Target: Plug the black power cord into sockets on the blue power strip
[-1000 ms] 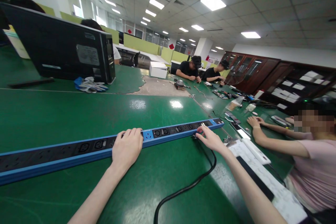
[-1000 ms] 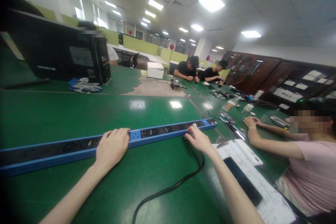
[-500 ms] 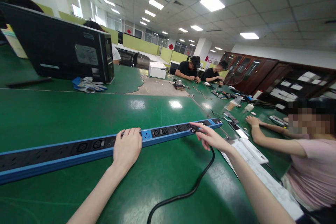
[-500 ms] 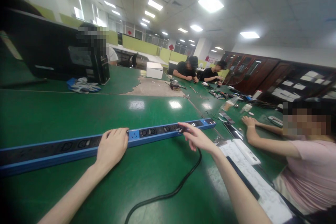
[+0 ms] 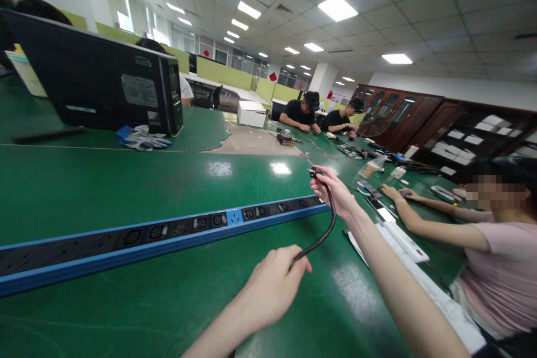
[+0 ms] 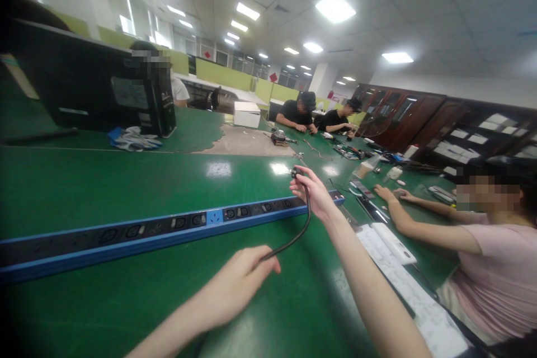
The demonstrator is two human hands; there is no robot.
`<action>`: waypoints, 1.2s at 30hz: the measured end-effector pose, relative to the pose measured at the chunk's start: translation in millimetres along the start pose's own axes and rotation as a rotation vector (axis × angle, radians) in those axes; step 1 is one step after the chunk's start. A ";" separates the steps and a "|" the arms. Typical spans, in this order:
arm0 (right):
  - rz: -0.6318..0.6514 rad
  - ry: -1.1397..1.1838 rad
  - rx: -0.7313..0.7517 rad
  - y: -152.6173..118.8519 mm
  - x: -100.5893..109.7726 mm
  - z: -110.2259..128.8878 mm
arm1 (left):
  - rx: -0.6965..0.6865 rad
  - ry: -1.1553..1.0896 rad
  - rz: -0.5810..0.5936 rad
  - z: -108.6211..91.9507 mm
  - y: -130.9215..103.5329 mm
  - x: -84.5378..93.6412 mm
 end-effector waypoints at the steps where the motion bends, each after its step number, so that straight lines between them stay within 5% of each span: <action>1: -0.014 -0.013 0.003 0.7 3.2 -6.5 | -0.023 -0.059 0.020 -9.3 -0.1 15.0; 6: 0.017 -0.051 0.039 -6.1 -3.8 -29.8 | -0.157 -0.182 -0.137 -42.1 -6.8 74.7; 12: 0.140 -0.236 0.201 -11.0 -30.8 -27.9 | -0.188 -0.145 -0.274 -53.9 -16.2 104.0; 17: 0.031 -0.763 0.458 -16.1 -33.3 8.0 | -0.153 -0.356 -0.457 -47.5 -25.8 153.8; 21: 0.001 -0.933 0.580 -24.7 -28.5 45.6 | -0.157 -0.544 -0.619 -28.1 -37.1 205.2; 26: -0.127 -0.981 0.569 -17.7 5.6 79.0 | -0.075 -0.293 -0.570 -14.8 -34.7 237.7; 29: -0.203 -1.022 0.550 -10.1 14.7 86.1 | -0.156 -0.105 -0.852 -13.4 -33.3 260.9; 32: -0.200 -1.096 0.514 -2.4 3.2 76.3 | -0.308 -0.073 -1.100 -2.7 -23.2 267.3; 36: -0.198 -1.222 0.417 10.3 -12.3 38.5 | -0.247 0.109 -0.939 33.6 21.1 240.8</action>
Point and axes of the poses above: each hand's wrist, its own y-axis towards the middle knuckle, its own x-axis out of the back of the hand, z = x × y, the point moved 9 cm from there along y, towards the middle knuckle, and after that the axes turned 9 degrees about -y, right-handed, at the moved point
